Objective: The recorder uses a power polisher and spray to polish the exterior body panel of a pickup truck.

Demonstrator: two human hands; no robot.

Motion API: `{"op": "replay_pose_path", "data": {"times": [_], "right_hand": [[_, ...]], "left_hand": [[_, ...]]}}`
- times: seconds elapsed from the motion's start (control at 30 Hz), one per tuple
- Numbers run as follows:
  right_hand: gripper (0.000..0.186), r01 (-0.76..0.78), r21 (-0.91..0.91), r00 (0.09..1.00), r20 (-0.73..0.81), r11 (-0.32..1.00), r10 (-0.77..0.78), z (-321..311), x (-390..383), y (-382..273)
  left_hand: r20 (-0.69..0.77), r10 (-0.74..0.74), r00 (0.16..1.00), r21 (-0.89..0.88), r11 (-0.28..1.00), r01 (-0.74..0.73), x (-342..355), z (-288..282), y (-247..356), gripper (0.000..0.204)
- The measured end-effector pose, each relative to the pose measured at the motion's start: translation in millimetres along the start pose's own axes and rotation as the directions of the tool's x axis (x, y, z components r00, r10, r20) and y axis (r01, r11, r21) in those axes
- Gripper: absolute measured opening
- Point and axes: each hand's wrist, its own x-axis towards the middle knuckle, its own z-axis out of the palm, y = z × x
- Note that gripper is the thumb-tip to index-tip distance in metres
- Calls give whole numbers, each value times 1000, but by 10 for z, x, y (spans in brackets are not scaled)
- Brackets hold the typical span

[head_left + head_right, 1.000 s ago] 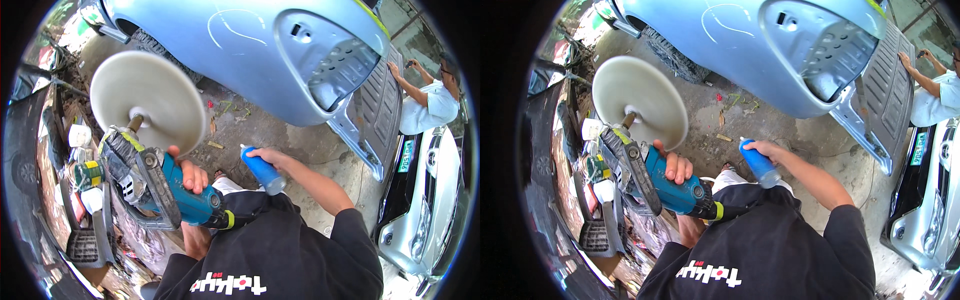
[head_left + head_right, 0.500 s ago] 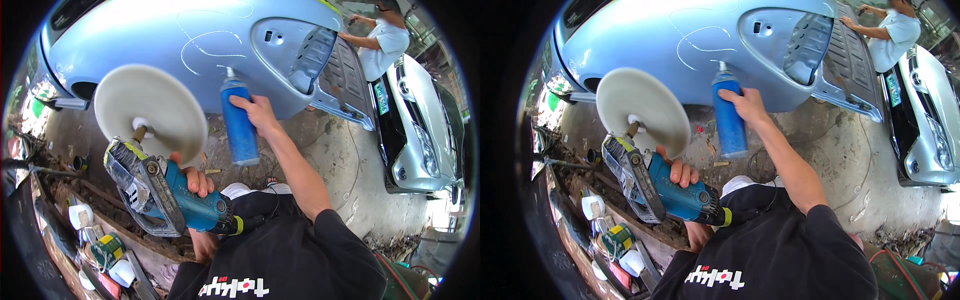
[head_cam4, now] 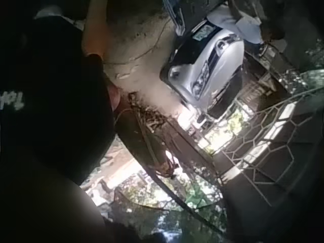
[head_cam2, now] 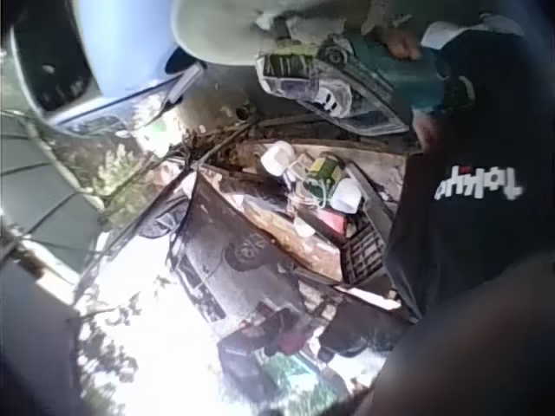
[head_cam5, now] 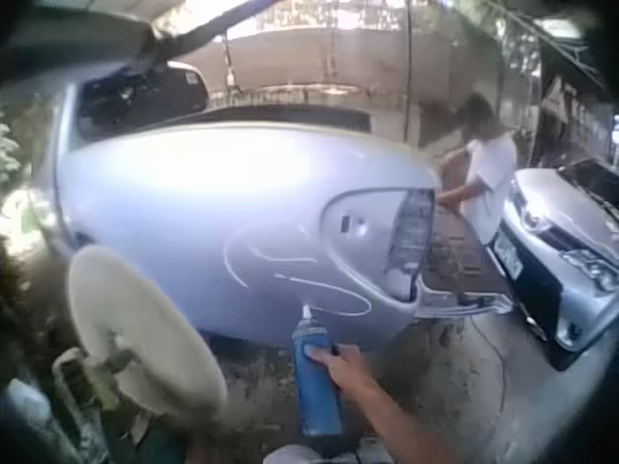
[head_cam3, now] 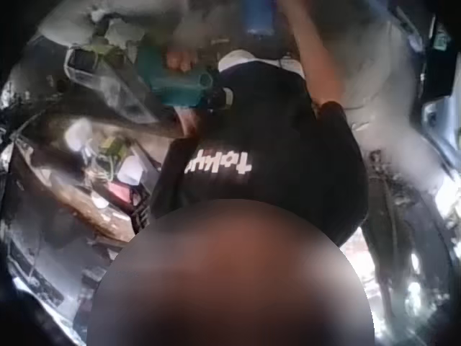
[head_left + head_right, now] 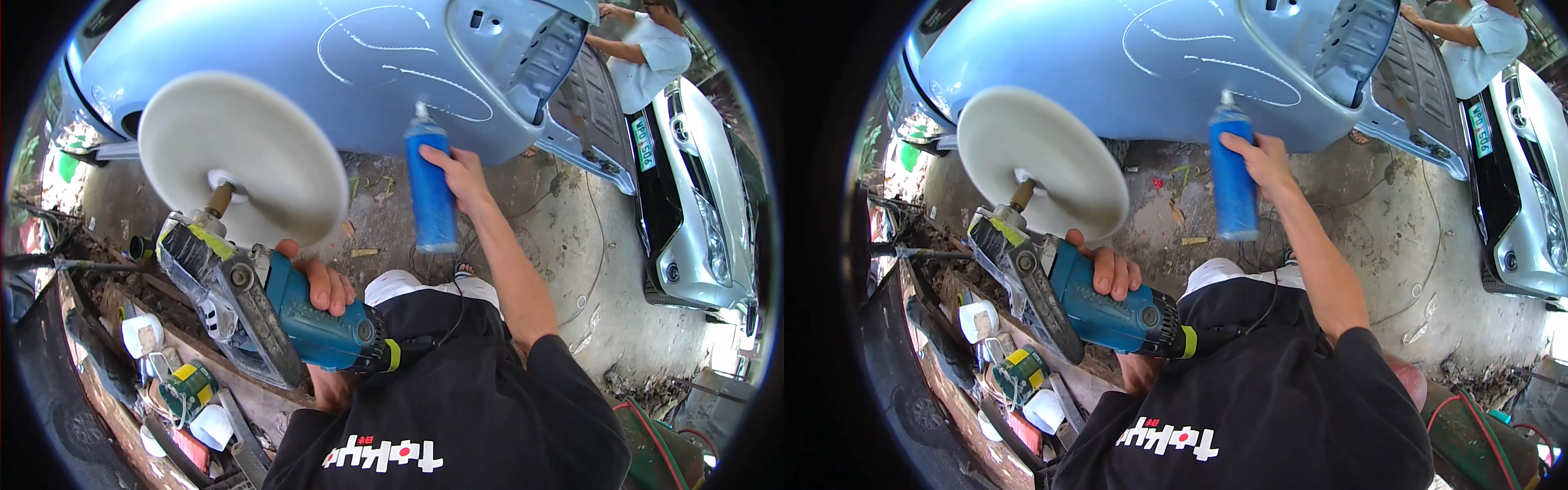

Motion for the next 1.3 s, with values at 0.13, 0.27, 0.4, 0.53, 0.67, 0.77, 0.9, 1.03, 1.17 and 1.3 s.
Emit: {"op": "replay_pose_path", "data": {"times": [0.13,0.27,0.4,0.53,0.67,0.77,0.9,1.03,1.17,1.3], "right_hand": [[55,37,-45,993,115,998,-31,637,421,72],[51,-65,-211,991,100,975,88,888,841,462],[50,-76,-267,996,34,961,88,632,934,997],[47,-134,-141,989,-82,981,123,-116,522,1047],[44,-86,-152,983,-176,985,59,-896,5,641],[44,-75,-219,979,-200,973,30,-1468,-221,423],[51,-83,-414,936,-345,907,-72,-2084,-272,409],[57,-114,-374,897,-437,920,-67,-2292,-83,507],[56,-140,-233,932,-360,962,48,-2028,-51,841],[58,-189,-179,932,-343,966,119,-1774,56,1185]], "left_hand": [[-153,66,986,75,996,-55,-180,213,167,61],[-191,116,975,218,973,-73,-379,346,288,67],[-197,133,971,180,979,-97,-520,361,339,77],[-111,34,993,295,956,0,-418,293,408,62],[-106,-95,990,248,961,119,-118,138,368,72],[-105,-157,982,185,967,175,59,37,187,77],[-72,-144,987,149,977,154,202,7,-115,79],[-79,-158,984,126,978,167,308,94,-265,77],[-99,-153,983,174,970,168,306,228,-187,72],[-96,-178,979,225,955,195,200,317,-105,67]]}}
